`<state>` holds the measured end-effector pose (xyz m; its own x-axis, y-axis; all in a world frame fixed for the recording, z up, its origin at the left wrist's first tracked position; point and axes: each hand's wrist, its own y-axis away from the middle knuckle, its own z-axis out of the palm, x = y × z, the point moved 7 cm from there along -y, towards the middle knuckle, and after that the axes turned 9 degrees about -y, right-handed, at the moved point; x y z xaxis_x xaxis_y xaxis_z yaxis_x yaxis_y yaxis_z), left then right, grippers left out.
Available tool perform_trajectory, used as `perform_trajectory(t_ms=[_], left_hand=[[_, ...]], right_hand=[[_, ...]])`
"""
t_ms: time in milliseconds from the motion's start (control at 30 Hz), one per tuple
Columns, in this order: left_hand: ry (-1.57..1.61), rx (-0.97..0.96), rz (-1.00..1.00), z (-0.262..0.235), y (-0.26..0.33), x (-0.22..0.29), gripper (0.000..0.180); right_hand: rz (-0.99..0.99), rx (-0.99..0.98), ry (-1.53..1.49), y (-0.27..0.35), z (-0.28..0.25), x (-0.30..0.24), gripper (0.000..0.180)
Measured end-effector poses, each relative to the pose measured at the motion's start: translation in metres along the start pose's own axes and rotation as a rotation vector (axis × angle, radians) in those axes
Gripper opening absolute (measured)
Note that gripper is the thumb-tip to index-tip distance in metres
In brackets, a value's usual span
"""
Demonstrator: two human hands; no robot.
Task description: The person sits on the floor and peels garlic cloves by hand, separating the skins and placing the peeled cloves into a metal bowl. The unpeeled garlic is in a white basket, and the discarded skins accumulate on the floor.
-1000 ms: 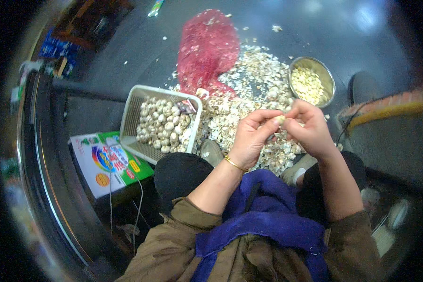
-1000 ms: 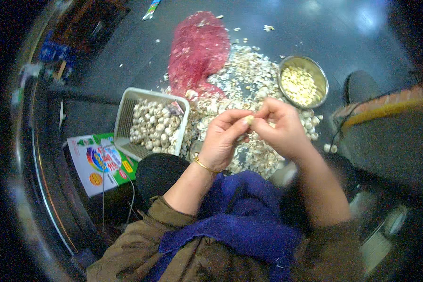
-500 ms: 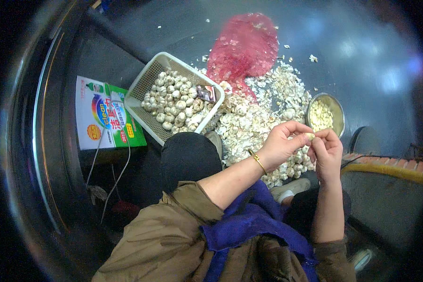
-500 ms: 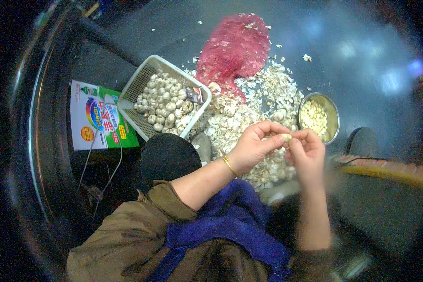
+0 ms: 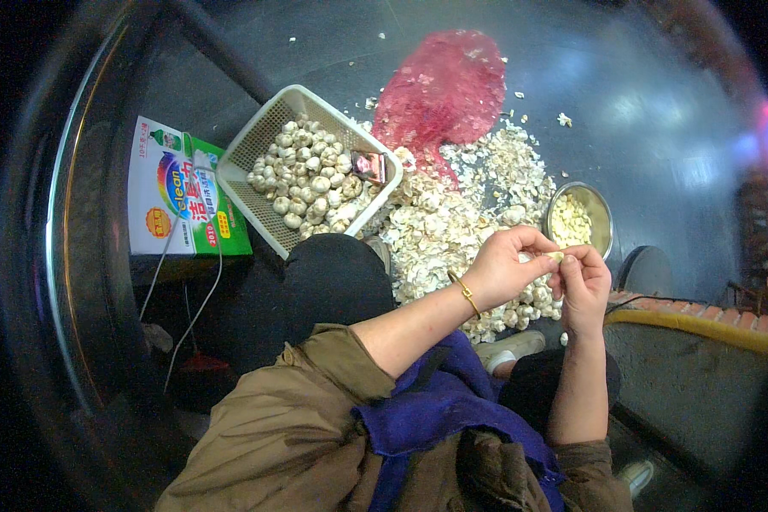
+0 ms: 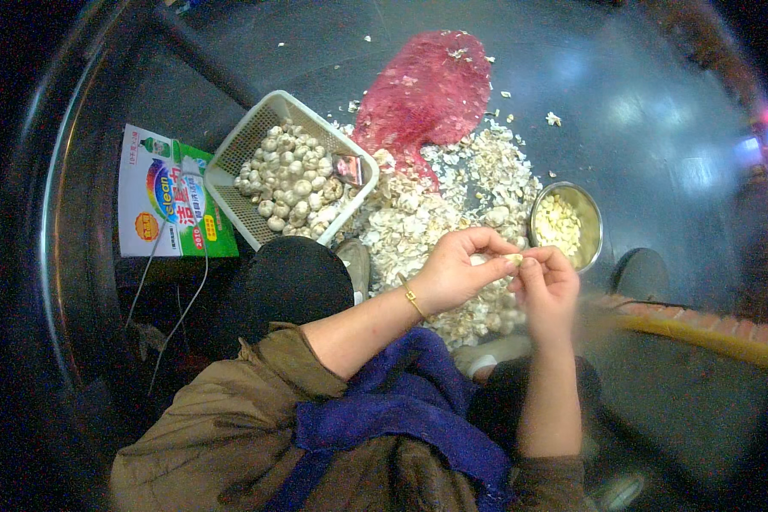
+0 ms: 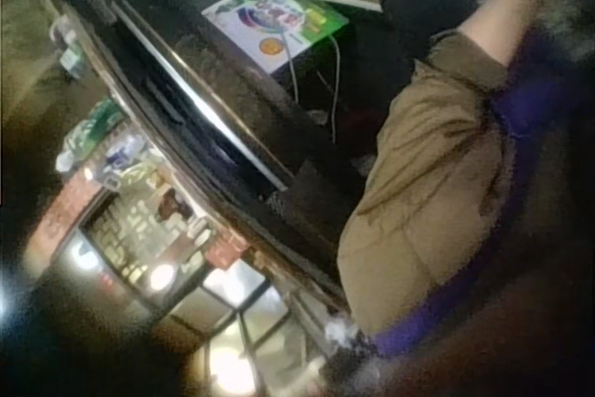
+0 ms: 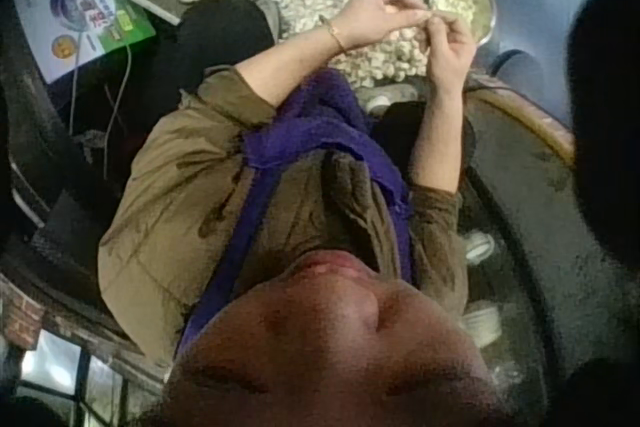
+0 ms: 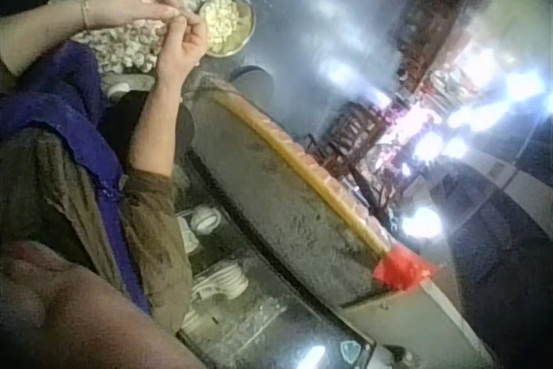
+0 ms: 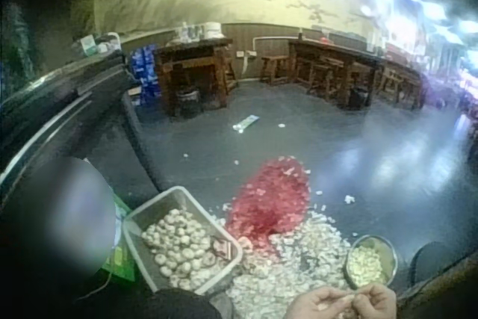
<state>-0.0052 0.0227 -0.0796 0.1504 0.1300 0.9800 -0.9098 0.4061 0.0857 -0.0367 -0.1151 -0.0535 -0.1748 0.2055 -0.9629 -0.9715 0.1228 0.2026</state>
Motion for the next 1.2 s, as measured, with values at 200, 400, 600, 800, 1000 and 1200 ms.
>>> perform_trajectory(t_ms=[200, 400, 600, 800, 1000, 1200], left_hand=[[0.008, 0.007, -0.008, 0.000, 0.001, 0.001, 0.016], [0.025, 0.001, -0.039, 0.001, 0.001, -0.003, 0.016], [-0.022, 0.017, -0.008, -0.001, 0.001, -0.003, 0.016], [-0.237, 0.068, -0.001, -0.006, 0.003, 0.006, 0.015], [-0.380, 0.137, 0.095, -0.009, 0.007, 0.022, 0.016], [-0.406, 0.130, 0.144, -0.006, 0.008, 0.023, 0.016]], right_hand=[[-0.044, -0.041, 0.008, 0.000, 0.003, -0.002, 0.010], [-0.058, -0.017, 0.063, 0.002, 0.004, -0.002, 0.010], [-0.098, 0.007, 0.146, 0.004, 0.003, -0.004, 0.009], [-0.098, 0.010, 0.198, 0.003, 0.005, -0.006, 0.008], [-0.127, 0.047, 0.281, 0.004, 0.002, -0.006, 0.008], [-0.268, 0.053, 0.530, 0.002, 0.000, -0.013, 0.007]])
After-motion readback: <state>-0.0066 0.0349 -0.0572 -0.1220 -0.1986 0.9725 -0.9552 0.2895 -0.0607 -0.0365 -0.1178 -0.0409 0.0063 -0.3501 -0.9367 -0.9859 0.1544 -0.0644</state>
